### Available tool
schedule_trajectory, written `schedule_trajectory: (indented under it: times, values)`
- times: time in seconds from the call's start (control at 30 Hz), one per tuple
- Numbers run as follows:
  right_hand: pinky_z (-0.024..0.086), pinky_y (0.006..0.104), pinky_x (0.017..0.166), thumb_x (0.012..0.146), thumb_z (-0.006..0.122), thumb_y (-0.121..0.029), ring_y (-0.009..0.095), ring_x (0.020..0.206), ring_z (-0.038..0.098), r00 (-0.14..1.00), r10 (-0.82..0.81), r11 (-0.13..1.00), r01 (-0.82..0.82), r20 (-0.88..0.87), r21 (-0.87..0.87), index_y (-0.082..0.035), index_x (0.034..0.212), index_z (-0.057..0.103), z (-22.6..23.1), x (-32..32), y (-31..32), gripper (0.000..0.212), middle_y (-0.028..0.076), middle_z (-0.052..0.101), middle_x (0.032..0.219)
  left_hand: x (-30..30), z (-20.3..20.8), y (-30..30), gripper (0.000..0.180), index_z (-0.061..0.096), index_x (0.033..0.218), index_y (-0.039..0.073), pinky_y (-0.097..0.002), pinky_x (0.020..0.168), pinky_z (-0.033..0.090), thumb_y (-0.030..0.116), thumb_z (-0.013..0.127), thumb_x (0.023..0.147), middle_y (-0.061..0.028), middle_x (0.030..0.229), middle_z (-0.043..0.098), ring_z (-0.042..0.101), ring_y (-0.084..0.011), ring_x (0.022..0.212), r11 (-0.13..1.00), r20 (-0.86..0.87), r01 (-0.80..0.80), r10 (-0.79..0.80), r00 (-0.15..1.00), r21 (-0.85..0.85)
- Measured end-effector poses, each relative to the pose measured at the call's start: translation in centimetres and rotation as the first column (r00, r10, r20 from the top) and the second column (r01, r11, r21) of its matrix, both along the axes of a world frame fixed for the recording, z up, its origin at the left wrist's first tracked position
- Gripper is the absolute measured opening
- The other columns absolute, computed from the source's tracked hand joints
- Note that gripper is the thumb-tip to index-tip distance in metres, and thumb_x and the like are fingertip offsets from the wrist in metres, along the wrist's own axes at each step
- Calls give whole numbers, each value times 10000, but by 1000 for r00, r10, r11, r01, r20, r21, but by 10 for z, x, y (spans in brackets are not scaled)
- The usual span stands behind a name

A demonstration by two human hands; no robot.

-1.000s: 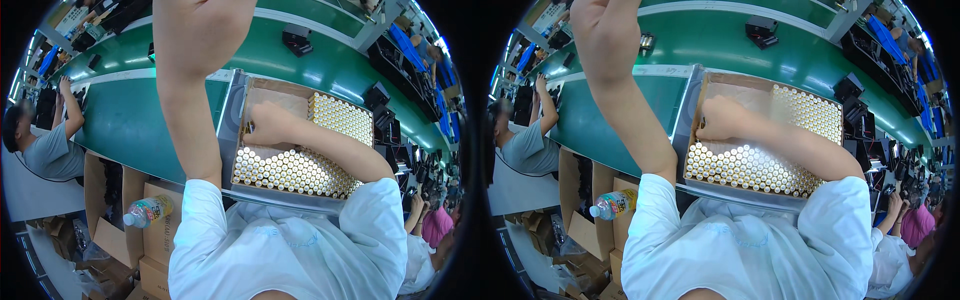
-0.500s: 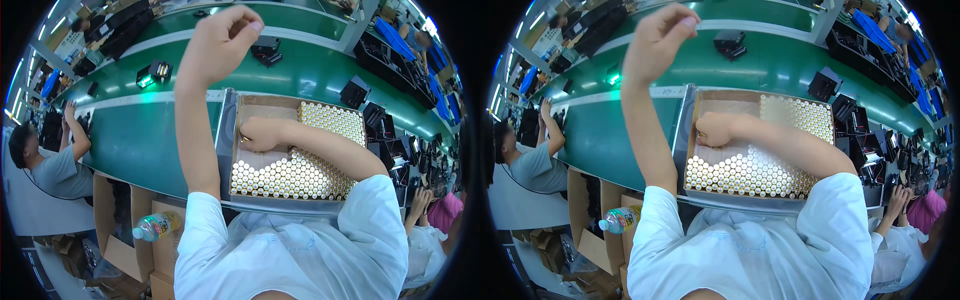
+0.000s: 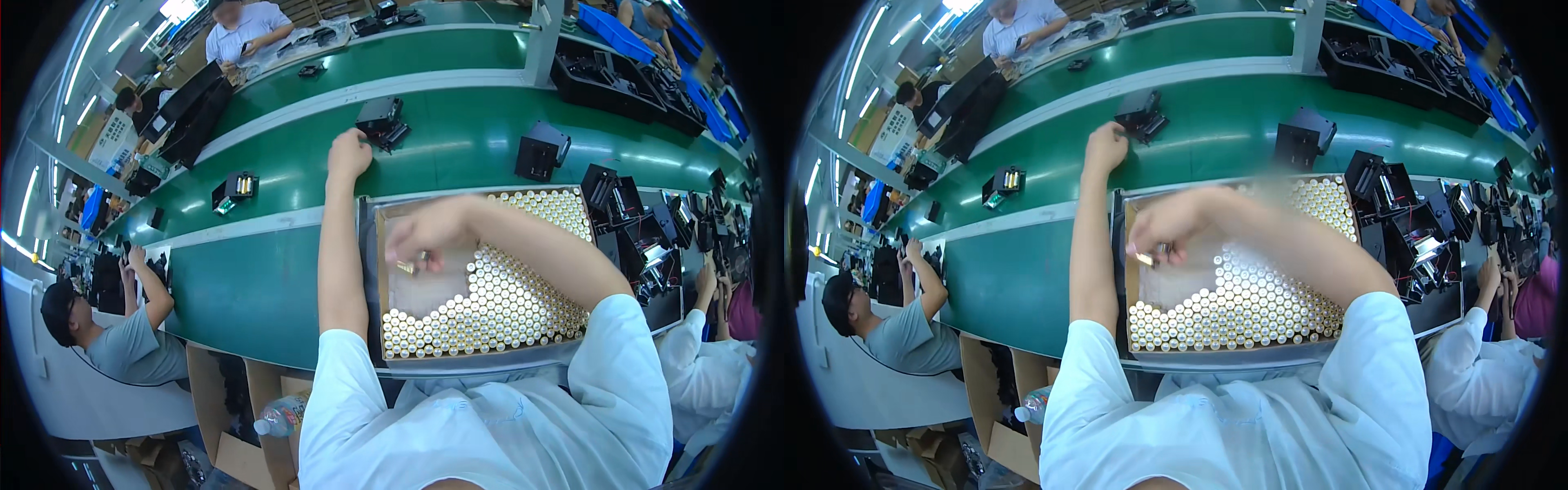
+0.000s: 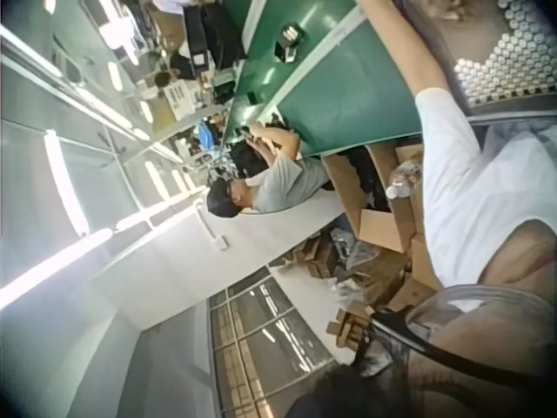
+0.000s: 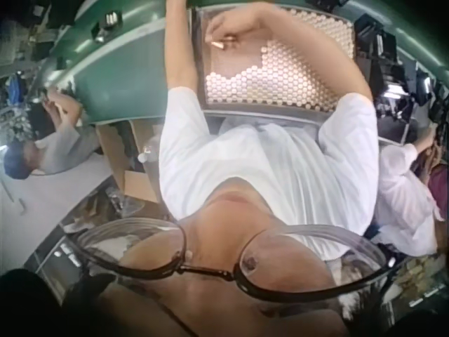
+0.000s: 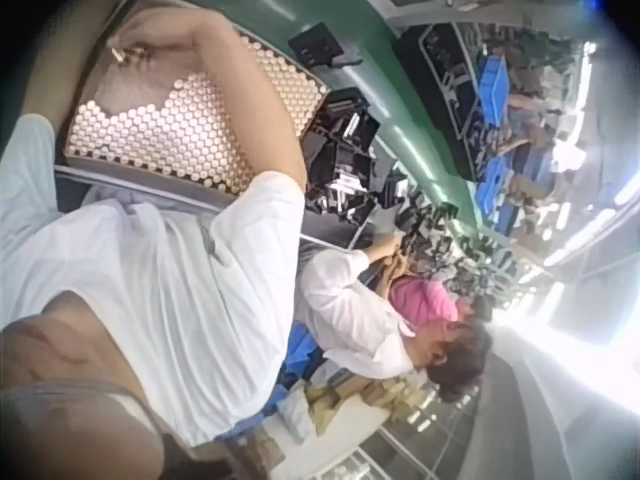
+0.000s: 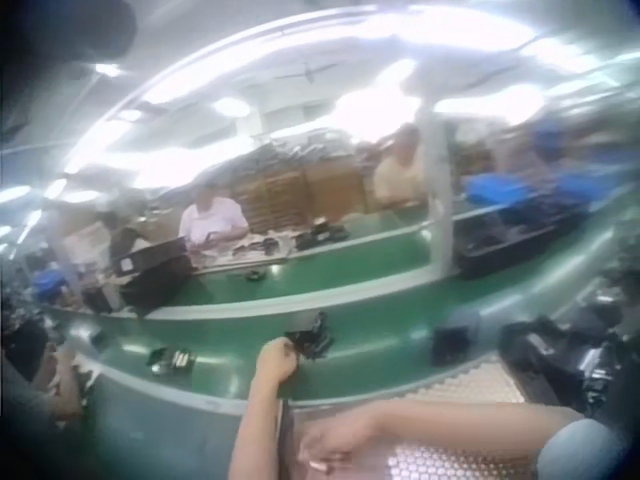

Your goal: The person takes batteries from a box, inserts them into electronic battery holders by hand, and places the assembled units onto the conveyor table.

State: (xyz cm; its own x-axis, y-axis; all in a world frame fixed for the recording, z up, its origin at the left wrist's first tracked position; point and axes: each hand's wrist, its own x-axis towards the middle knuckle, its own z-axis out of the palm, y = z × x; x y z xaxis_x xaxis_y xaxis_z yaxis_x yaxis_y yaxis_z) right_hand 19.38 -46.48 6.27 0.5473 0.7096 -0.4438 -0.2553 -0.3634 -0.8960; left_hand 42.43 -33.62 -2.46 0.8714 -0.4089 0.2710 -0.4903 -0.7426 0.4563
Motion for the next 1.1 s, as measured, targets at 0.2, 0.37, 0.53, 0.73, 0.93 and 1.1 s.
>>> schedule_trajectory:
  times: [0.2, 0.37, 0.53, 0.73, 0.93, 1.1]
  values:
    - [487, 266, 573, 892, 585, -191, 153, 585, 602, 988, -64, 997, 71, -142, 43, -73, 827, 652, 28, 20, -39, 151, 47, 624, 683, 3, -14, -14, 285, 741, 1061, 122, -497, 862, 470, 298, 668, 848, -152, 1018, 663, 606, -392, 937, 973, 214, -222, 204, 955, 64]
    - [523, 333, 615, 855, 632, -181, 210, 631, 646, 948, 139, 929, -24, 287, -369, -61, 860, 717, 41, -11, -38, 148, 60, 667, 701, 15, -22, -7, 225, 749, 1021, 179, -495, 849, 457, 303, 667, 852, -144, 1037, 644, 580, -386, 934, 978, 114, -204, 197, 974, 51]
    - [533, 383, 666, 826, 704, -191, 254, 676, 663, 760, 457, 767, -75, 462, -637, -68, 914, 766, 28, -39, -44, 163, 58, 722, 773, 14, 6, -6, 199, 714, 926, 119, -471, 841, 465, 282, 605, 894, -141, 983, 666, 588, -372, 854, 996, 290, -69, 82, 954, -53]
    - [518, 393, 682, 825, 744, -216, 279, 694, 658, 707, 563, 710, -149, 428, -689, -84, 934, 781, 27, -40, -45, 176, 53, 755, 848, 0, 59, -3, 316, 681, 971, 10, -373, 770, 509, 310, 581, 948, -129, 925, 687, 631, -279, 791, 889, -144, 48, -127, 981, -456]
    - [460, 327, 594, 894, 661, -191, 197, 564, 523, 643, 283, 903, 72, 712, -424, -24, 876, 755, 52, 1, -47, 192, 48, 679, 694, -14, 81, 8, 257, 627, 1108, 3, -389, 752, 555, 204, 577, 956, -154, 988, 669, 647, -267, 849, 745, -339, -64, -223, 914, -664]
    - [413, 322, 516, 936, 603, -287, 160, 519, 441, 373, -160, 671, 720, 914, -176, 26, 809, 721, 75, 88, -53, 358, 53, 587, 619, -24, 90, 0, 309, 565, 1261, 13, -429, 746, 606, 78, 567, 959, -188, 1078, 646, 662, -273, 932, 541, -463, -192, -425, 778, -819]
